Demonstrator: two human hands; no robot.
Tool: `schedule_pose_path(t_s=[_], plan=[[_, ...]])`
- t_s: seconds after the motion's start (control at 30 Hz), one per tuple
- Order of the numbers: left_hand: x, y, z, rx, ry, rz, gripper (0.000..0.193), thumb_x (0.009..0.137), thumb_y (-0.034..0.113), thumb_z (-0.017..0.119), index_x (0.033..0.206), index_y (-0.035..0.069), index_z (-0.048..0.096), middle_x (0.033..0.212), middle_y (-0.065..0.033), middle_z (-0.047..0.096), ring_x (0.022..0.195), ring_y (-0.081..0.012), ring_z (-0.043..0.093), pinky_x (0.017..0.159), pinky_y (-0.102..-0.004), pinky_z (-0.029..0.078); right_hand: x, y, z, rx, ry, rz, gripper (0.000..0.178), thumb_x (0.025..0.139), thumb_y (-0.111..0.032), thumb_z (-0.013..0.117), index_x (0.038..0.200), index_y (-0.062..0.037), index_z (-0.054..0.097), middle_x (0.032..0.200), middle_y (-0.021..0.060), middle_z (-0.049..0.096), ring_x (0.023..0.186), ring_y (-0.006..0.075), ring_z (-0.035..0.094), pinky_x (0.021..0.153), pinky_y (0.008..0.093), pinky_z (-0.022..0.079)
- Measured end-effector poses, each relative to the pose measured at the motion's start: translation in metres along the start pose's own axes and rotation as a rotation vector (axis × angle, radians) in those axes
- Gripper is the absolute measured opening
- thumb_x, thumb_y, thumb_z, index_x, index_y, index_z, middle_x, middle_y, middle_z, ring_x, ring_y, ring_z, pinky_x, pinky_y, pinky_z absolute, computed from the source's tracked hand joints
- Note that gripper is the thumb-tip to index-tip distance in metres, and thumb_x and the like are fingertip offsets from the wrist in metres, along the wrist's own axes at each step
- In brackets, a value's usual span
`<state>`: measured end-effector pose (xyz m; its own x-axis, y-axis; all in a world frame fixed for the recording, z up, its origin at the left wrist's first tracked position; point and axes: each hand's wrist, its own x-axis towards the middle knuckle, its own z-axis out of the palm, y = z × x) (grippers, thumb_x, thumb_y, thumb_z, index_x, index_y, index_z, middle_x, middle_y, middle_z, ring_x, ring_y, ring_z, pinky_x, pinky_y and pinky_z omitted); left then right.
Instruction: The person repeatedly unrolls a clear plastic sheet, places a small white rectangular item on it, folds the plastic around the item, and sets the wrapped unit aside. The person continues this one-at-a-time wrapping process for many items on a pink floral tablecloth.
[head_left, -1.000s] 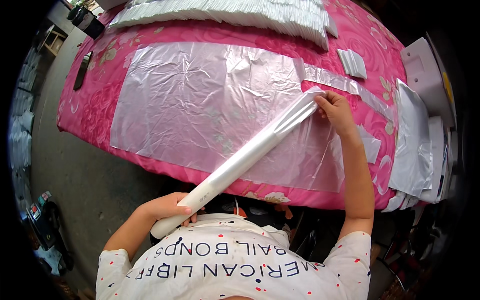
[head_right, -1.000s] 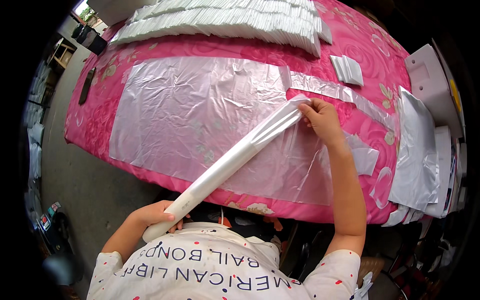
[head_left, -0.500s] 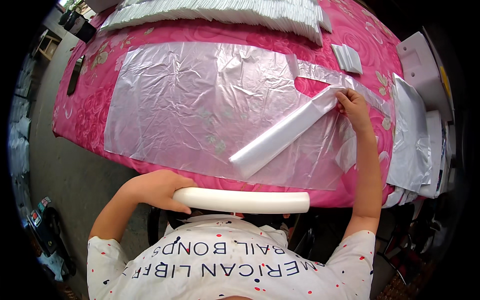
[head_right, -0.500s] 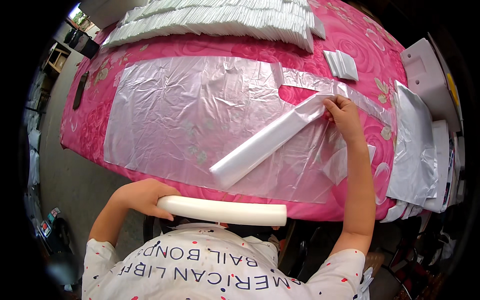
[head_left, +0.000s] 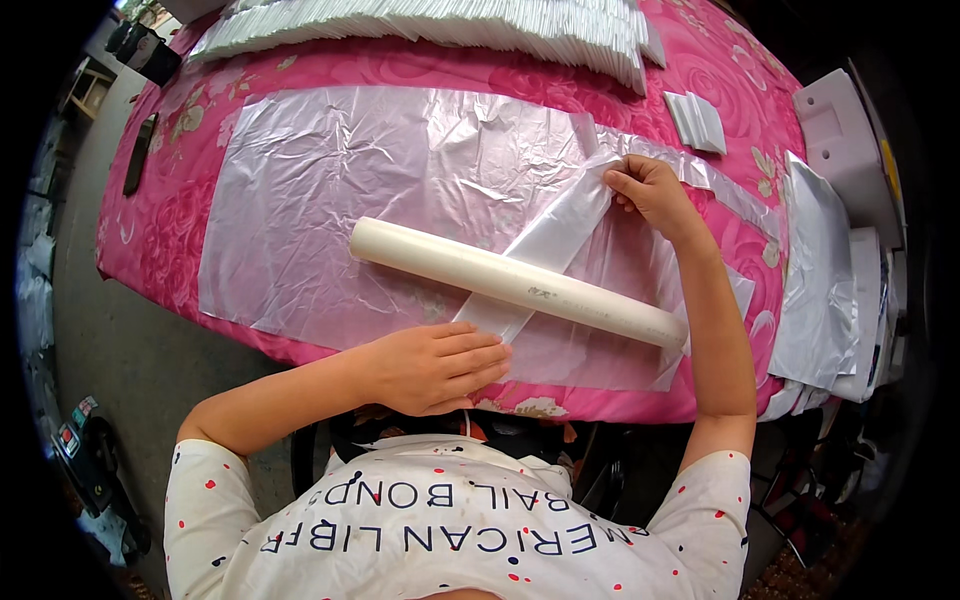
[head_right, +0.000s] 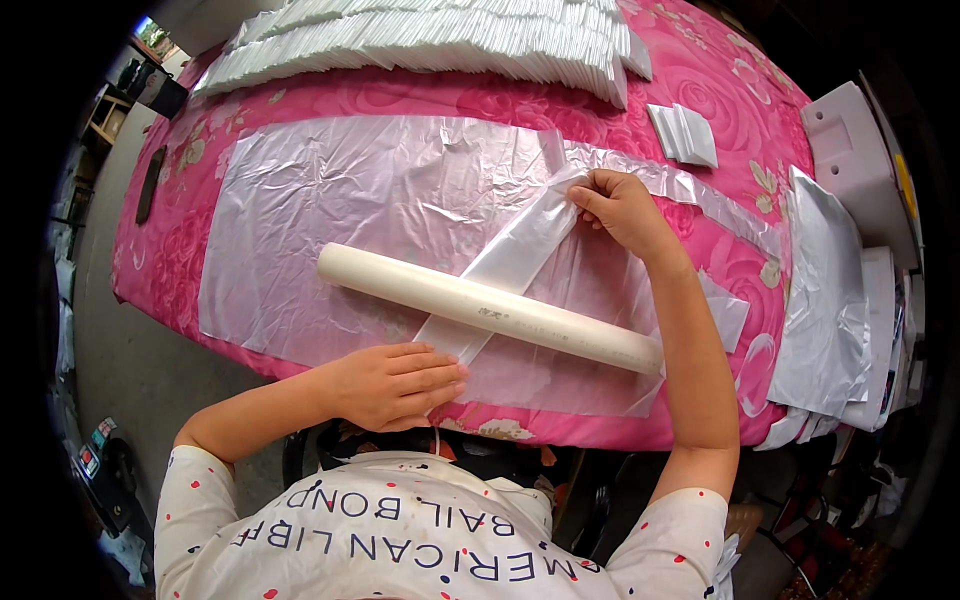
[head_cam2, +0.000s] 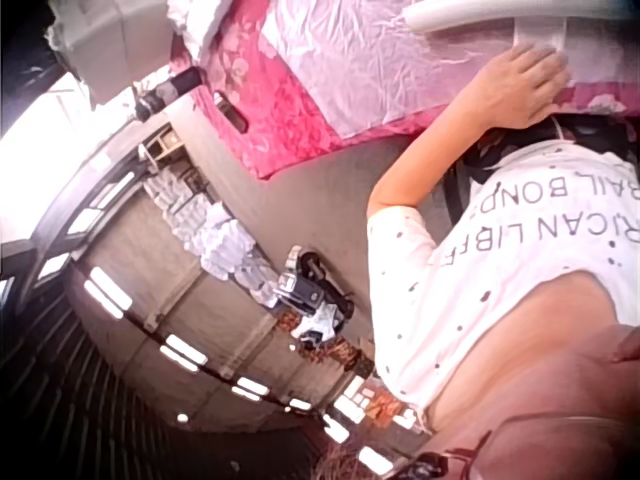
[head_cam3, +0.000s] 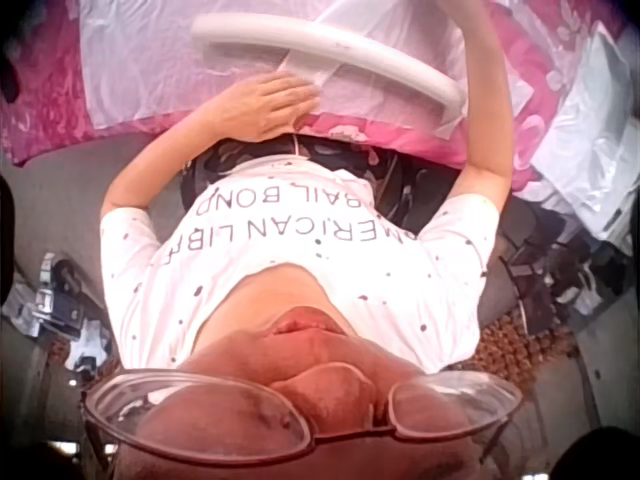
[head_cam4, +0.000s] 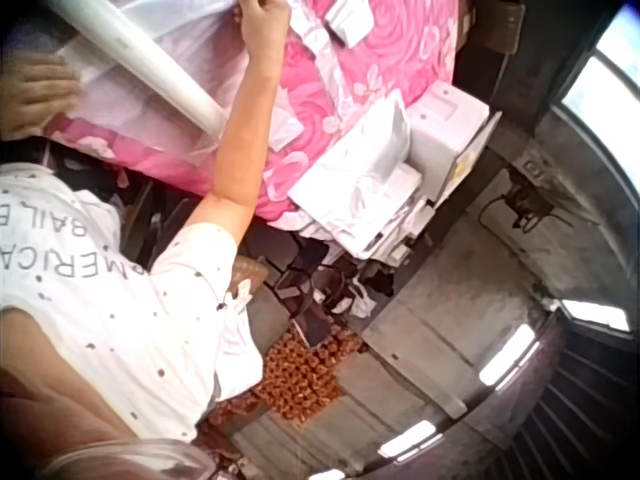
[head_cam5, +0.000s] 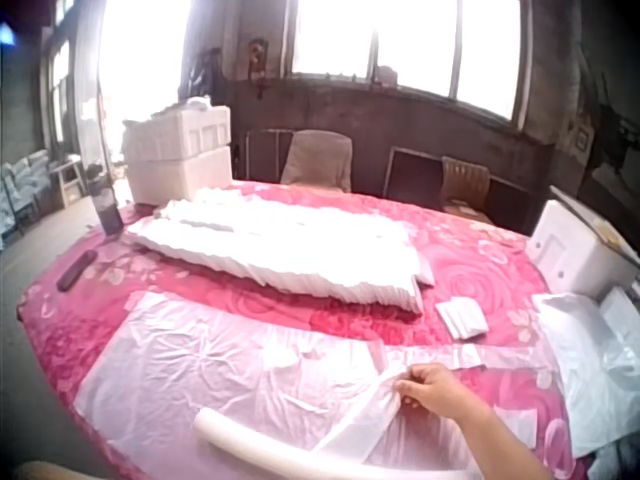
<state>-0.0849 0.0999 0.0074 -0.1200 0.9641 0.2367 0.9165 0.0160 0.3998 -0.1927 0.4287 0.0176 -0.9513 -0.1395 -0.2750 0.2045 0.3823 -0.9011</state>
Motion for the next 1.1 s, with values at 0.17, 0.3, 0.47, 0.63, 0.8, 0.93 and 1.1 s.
schedule_pose_path(t_s=[0.17, 0.3, 0.47, 0.63, 0.8, 0.93, 1.1], plan=[[-0.009, 0.004, 0.004, -0.004, -0.241, -0.153, 0.073, 0.086, 0.049, 0.041, 0.138, 0.0, 0.029, 0.147, -0.0166, 0.024, 0.137, -0.0272, 0.02, 0.112, -0.0414, 0.014, 0.002, -0.009, -0.004, -0.015, -0.003, 0.109, 0.019, 0.086, -0.023, 0.063, 0.093, -0.0051, 0.061, 0.074, -0.0037, 0.055, 0.062, 0.0032, 0.047, 0.055, 0.0175, 0.04], [-0.007, 0.018, 0.016, 0.017, -0.214, -0.208, 0.076, 0.085, 0.052, 0.042, 0.14, 0.002, 0.027, 0.148, -0.0158, 0.021, 0.139, -0.0273, 0.016, 0.112, -0.0425, 0.011, -0.006, -0.013, 0.005, 0.027, 0.291, 0.001, 0.031, 0.084, -0.022, 0.064, 0.107, -0.0012, 0.06, 0.094, 0.0063, 0.06, 0.078, 0.0116, 0.055, 0.067, 0.0234, 0.045], [0.0, 0.044, 0.034, 0.056, -0.155, -0.3, 0.083, 0.078, 0.054, 0.049, 0.141, 0.004, 0.027, 0.149, -0.0158, 0.019, 0.139, -0.0275, 0.014, 0.112, -0.0449, 0.009, -0.076, -0.029, 0.058, -0.489, 0.218, -0.403, 0.042, 0.078, -0.018, 0.067, 0.117, -0.005, 0.057, 0.112, 0.0132, 0.058, 0.097, 0.0254, 0.056, 0.083, 0.0351, 0.044], [0.005, 0.053, 0.043, 0.11, -0.128, -0.319, 0.087, 0.074, 0.053, 0.053, 0.142, 0.005, 0.026, 0.149, -0.016, 0.018, 0.14, -0.0266, 0.013, 0.112, -0.046, 0.006, -0.113, -0.017, 0.1, -0.702, 0.215, -0.497, 0.046, 0.076, -0.014, 0.067, 0.119, -0.0073, 0.055, 0.106, 0.0106, 0.059, 0.097, 0.0292, 0.056, 0.084, 0.0402, 0.043], [0.006, 0.053, 0.039, 0.074, -0.139, -0.296, 0.086, 0.074, 0.051, 0.055, 0.142, 0.006, 0.026, 0.149, -0.0142, 0.019, 0.139, -0.0257, 0.015, 0.112, -0.0455, 0.008, -0.116, 0.005, 0.05, -0.807, 0.47, -0.358, 0.047, 0.076, -0.013, 0.066, 0.121, -0.0075, 0.054, 0.103, 0.0113, 0.06, 0.094, 0.0298, 0.056, 0.082, 0.0389, 0.044], [0.006, 0.035, 0.03, -0.05, -0.152, -0.118, 0.083, 0.075, 0.044, 0.059, 0.141, 0.006, 0.027, 0.149, -0.0131, 0.021, 0.138, -0.0254, 0.019, 0.111, -0.0443, 0.014, -0.125, 0.023, -0.012, -0.718, 0.677, -0.106, 0.045, 0.077, -0.012, 0.065, 0.121, -0.0061, 0.055, 0.104, 0.0137, 0.061, 0.095, 0.0311, 0.056, 0.083, 0.0386, 0.044], [0.016, 0.031, 0.026, 0.284, -0.255, -0.117, 0.072, 0.077, 0.036, 0.058, 0.138, 0.008, 0.034, 0.145, -0.0117, 0.029, 0.136, -0.0237, 0.024, 0.11, -0.0432, 0.017, -0.149, 0.004, 0.015, -0.697, 0.471, -0.354, 0.044, 0.075, -0.008, 0.066, 0.118, -0.0055, 0.057, 0.106, 0.0143, 0.061, 0.095, 0.0313, 0.056, 0.083, 0.0379, 0.044]])
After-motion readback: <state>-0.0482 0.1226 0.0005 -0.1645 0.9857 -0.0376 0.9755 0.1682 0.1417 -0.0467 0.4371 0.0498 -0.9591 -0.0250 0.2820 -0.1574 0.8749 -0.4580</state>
